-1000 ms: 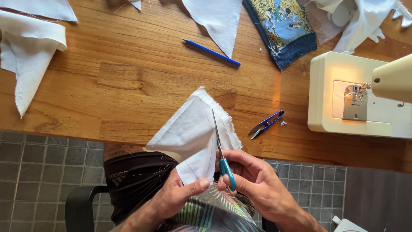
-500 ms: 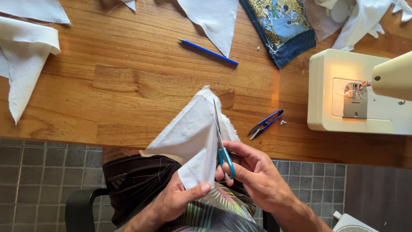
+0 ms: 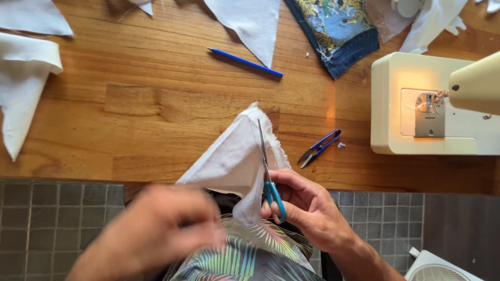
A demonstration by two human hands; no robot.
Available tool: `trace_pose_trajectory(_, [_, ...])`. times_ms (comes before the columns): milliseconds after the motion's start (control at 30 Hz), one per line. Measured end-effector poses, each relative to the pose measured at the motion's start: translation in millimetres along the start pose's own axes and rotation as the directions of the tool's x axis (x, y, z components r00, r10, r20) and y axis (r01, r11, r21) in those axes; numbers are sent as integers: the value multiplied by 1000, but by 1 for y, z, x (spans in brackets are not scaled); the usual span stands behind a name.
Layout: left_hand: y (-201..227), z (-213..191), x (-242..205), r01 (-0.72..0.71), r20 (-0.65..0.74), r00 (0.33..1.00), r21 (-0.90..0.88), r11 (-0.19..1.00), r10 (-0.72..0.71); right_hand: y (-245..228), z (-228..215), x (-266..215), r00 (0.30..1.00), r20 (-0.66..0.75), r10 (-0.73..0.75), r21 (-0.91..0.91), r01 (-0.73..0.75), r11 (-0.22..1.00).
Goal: The person marks a white fabric piece with a ruler and a blue pen, then cuts the fabric into triangular shapes using scissors. The person handles the fabric and tools on a wooden table.
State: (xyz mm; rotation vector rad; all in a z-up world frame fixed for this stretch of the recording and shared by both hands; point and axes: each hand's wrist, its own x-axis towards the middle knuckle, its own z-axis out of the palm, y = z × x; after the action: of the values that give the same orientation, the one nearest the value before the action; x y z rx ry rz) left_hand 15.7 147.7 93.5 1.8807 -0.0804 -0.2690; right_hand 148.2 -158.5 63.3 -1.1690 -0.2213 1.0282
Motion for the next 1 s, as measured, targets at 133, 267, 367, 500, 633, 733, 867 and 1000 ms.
trace_pose_trajectory(133, [4, -31, 66, -91, -403, 885, 341, 936, 233, -10, 7, -4, 992, 122, -39, -25, 43, 999])
trace_pose_trajectory(267, [-4, -29, 113, 130, 3, 990, -377, 917, -139, -21, 14, -2, 976, 185, -110, -22, 116, 993])
trace_pose_trajectory(367, [-5, -22, 120, 146, 71, 989, -589, 795, -129, -24, 12, 0, 975, 176, -135, -29, 142, 989])
trace_pose_trajectory(500, [0, -17, 119, 117, 29, 991, -676, 727, -132, -22, 7, 1, 974, 155, -164, -25, 169, 985])
trace_pose_trajectory(633, [21, -22, 115, 197, -2, 971, -558, 806, -239, -25, 2, 1, 971, 176, -161, -38, 170, 985])
trace_pose_trajectory(733, [19, -23, 115, 205, -21, 969, -485, 850, -246, -26, 0, 3, 965, 193, -180, -62, 195, 979])
trace_pose_trajectory(867, [9, -20, 114, 194, -6, 972, -534, 823, -233, -26, -2, 5, 954, 219, -205, -64, 224, 973])
trace_pose_trajectory(1000, [7, -21, 116, 222, 36, 971, -514, 828, -238, -32, -3, 12, 945, 270, -183, -40, 201, 979])
